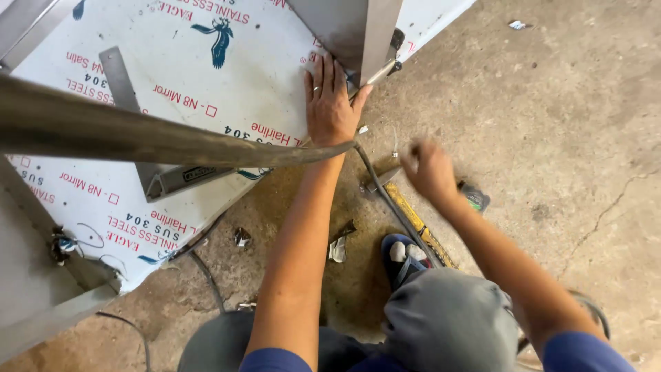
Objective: Measure, mark, and assemble components of a stainless steel cabinet.
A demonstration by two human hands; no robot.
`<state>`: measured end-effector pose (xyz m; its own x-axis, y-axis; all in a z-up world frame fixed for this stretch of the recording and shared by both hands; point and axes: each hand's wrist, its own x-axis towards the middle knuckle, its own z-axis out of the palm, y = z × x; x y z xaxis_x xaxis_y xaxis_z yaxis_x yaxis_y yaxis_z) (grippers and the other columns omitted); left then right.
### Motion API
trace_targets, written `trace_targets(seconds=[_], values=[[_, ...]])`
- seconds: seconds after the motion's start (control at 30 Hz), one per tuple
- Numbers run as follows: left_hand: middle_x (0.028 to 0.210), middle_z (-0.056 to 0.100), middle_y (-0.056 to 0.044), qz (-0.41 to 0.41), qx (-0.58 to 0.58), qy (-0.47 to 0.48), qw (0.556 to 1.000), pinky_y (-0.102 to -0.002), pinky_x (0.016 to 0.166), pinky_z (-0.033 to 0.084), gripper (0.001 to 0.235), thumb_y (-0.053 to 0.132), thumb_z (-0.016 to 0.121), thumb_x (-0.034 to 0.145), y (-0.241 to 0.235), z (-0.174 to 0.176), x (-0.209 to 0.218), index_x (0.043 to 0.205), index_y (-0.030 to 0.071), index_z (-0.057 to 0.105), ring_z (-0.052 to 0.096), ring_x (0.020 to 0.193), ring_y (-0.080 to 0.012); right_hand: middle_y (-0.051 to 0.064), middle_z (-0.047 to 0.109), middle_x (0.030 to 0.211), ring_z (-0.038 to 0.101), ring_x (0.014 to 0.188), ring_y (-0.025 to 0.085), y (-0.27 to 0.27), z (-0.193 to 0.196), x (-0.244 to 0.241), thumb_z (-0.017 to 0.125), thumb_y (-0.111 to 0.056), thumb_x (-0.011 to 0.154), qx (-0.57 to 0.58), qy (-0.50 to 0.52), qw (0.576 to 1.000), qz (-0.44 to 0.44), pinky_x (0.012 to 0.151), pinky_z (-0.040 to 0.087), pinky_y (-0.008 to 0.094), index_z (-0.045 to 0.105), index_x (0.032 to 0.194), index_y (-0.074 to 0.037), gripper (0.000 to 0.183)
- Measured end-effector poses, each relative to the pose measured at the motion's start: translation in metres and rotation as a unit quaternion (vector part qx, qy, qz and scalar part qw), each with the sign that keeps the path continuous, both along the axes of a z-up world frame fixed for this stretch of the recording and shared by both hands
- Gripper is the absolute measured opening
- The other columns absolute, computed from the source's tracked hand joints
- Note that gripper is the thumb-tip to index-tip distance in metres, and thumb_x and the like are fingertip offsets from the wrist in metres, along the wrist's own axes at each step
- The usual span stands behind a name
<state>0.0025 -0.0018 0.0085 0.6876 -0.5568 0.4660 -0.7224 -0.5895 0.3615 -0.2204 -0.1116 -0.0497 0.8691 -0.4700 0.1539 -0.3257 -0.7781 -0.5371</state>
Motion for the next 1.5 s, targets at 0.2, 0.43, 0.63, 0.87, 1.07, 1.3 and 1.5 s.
trace_targets(seconds=[0.2,0.43,0.63,0.87,1.07,1.3,1.5], values=[[0.154,0.046,-0.023,0.003,0.036,0.037,0.999,-0.053,0.125,0.021,0.078,0.052,0.072,0.09,0.003,-0.01,0.005,0.139,-0.006,0.055,0.036,0.148,-0.0367,0.022,0.071,0.103,0.068,0.097,0.042,0.026,-0.107,-0.108,0.078,-0.04,0.081,0.113,0.28,0.952,0.06,0.082,0.055,0.051,0.063,0.107,-0.003,0.048],[0.162,0.037,-0.018,-0.018,0.089,0.069,0.993,-0.048,0.129,0.017,0.085,0.055,0.069,0.092,0.003,-0.007,0.009,0.149,-0.002,0.044,0.028,0.154,-0.0309,0.023,0.075,0.1,0.073,0.093,0.039,0.022,-0.057,-0.109,0.069,-0.035,0.092,0.147,0.197,0.964,-0.101,0.082,0.058,0.048,0.067,0.111,-0.004,0.037],[0.157,0.04,-0.016,-0.078,0.021,0.103,0.991,-0.049,0.127,0.017,0.083,0.049,0.07,0.085,0.013,-0.008,0.014,0.147,0.0,0.046,0.03,0.15,-0.0331,0.023,0.069,0.107,0.071,0.084,0.037,0.007,0.112,-0.091,0.069,-0.02,0.089,0.001,0.253,0.955,-0.158,0.074,0.059,0.048,0.071,0.131,-0.012,0.042],[0.154,0.05,-0.019,-0.006,-0.017,0.049,0.999,-0.052,0.129,0.023,0.067,0.045,0.073,0.09,0.009,-0.011,-0.001,0.137,0.0,0.056,0.036,0.15,-0.0376,0.022,0.068,0.106,0.067,0.087,0.039,-0.05,0.096,-0.072,0.073,-0.014,0.086,-0.099,0.205,0.968,-0.104,0.072,0.055,0.049,0.076,0.116,-0.009,0.031],[0.148,0.05,-0.025,0.056,-0.009,0.013,0.998,-0.056,0.121,0.028,0.079,0.053,0.072,0.09,0.002,-0.002,-0.002,0.138,-0.007,0.055,0.044,0.142,-0.0382,0.019,0.072,0.099,0.071,0.088,0.032,-0.134,0.109,-0.032,0.082,-0.015,0.087,0.037,0.008,0.999,-0.004,0.079,0.058,0.042,0.074,0.112,-0.003,0.028],[0.156,0.047,-0.023,0.074,0.085,0.01,0.994,-0.056,0.125,0.029,0.081,0.06,0.064,0.1,-0.003,0.013,-0.017,0.147,-0.005,0.051,0.042,0.149,-0.0377,0.014,0.076,0.108,0.074,0.082,0.02,-0.243,0.175,0.109,0.07,-0.018,0.11,0.058,0.029,0.972,0.225,0.069,0.062,0.032,0.071,0.136,-0.005,0.029],[0.154,0.052,-0.021,0.084,0.1,0.01,0.991,-0.055,0.125,0.03,0.077,0.058,0.069,0.096,-0.005,0.012,-0.015,0.144,-0.002,0.057,0.044,0.148,-0.037,0.018,0.075,0.104,0.072,0.088,0.028,-0.256,0.146,0.211,0.076,-0.017,0.099,0.13,0.161,0.945,0.254,0.077,0.06,0.039,0.073,0.128,-0.01,0.03]])
